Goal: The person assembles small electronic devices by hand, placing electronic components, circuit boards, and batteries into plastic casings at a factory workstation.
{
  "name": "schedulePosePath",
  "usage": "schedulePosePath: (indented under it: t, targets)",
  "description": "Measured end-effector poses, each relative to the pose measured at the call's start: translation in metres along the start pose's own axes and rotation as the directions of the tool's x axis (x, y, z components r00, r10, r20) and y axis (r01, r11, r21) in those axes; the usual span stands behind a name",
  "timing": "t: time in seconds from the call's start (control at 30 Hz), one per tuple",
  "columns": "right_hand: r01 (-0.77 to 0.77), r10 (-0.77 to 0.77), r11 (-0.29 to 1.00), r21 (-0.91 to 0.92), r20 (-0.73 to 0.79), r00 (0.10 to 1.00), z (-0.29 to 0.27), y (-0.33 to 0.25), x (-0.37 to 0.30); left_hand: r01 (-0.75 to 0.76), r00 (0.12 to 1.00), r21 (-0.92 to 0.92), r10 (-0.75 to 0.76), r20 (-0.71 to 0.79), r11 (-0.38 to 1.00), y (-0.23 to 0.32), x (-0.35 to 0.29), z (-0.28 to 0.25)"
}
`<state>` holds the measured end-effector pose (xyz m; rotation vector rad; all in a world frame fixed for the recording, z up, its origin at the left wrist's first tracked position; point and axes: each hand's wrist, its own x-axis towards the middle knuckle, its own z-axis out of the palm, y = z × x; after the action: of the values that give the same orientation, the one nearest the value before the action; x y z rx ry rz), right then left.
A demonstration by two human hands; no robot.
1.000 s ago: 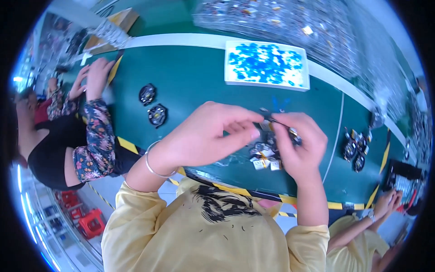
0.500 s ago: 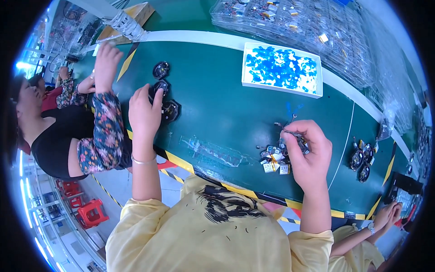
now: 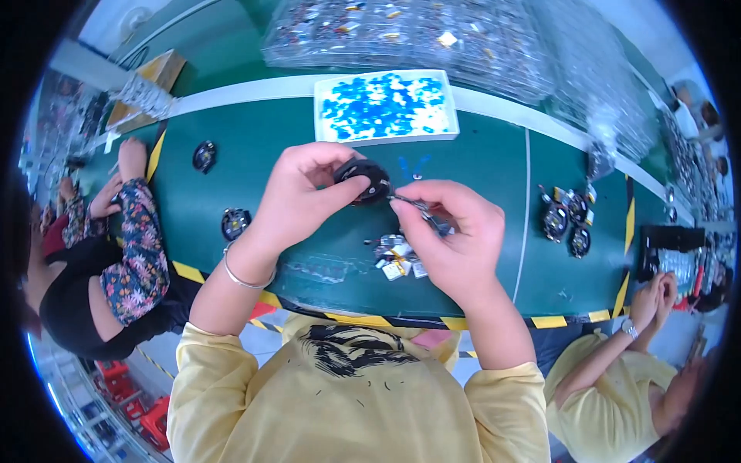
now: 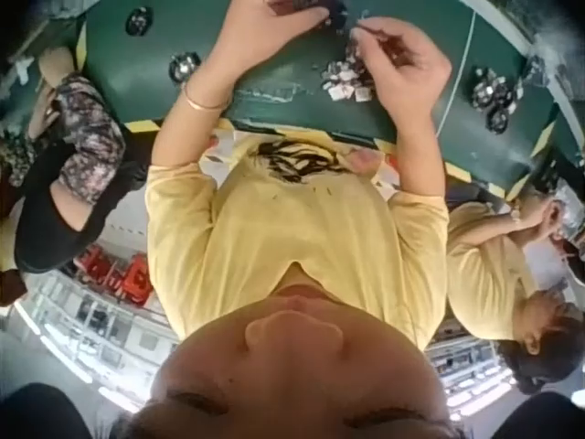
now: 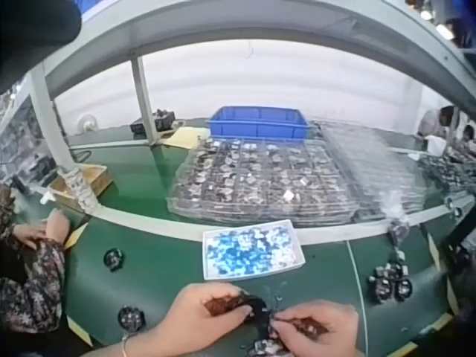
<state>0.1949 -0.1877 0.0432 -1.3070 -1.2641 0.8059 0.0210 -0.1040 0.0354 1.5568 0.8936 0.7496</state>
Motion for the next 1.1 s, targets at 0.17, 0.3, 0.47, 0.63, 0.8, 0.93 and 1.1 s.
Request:
schedulePosePath:
  t: [0.17,0.3,0.47,0.63,0.8,0.93,1.1]
  targets:
    - [0.142,-0.163,0.976,-0.164,-0.123,0.979,-0.005,0.010,0.012,0.005,0.999,-0.447,0.018,0.046,0.894,-0.005,0.011,0.039]
    - [0.268,-0.316,0.916,-0.300,-0.123,0.941,-0.003,0.006,0.016,0.047,0.999,-0.470,-0.035,0.035,0.881,-0.003,0.001,0.045]
    - [0.389,-0.452,0.832,-0.396,-0.076,0.889,0.006,0.012,0.019,-0.113,0.992,-0.521,0.064,-0.111,0.846,-0.006,-0.005,0.051]
    - [0.362,-0.415,0.844,-0.395,-0.054,0.908,0.008,0.009,0.018,-0.271,0.960,-0.315,0.231,-0.158,0.909,-0.010,-0.006,0.047]
    - [0.173,-0.197,0.953,-0.251,-0.073,0.978,0.007,0.006,0.013,-0.233,0.970,-0.235,0.209,-0.123,0.944,-0.007,-0.008,0.043]
    - [0.041,-0.048,0.995,-0.088,-0.079,0.996,0.005,0.007,0.012,-0.252,0.968,-0.124,0.248,-0.046,0.960,-0.006,-0.009,0.041]
    - [-0.194,0.197,0.979,0.064,-0.032,0.980,0.002,-0.003,0.013,-0.279,0.959,0.040,0.280,-0.037,0.960,-0.003,-0.010,0.041]
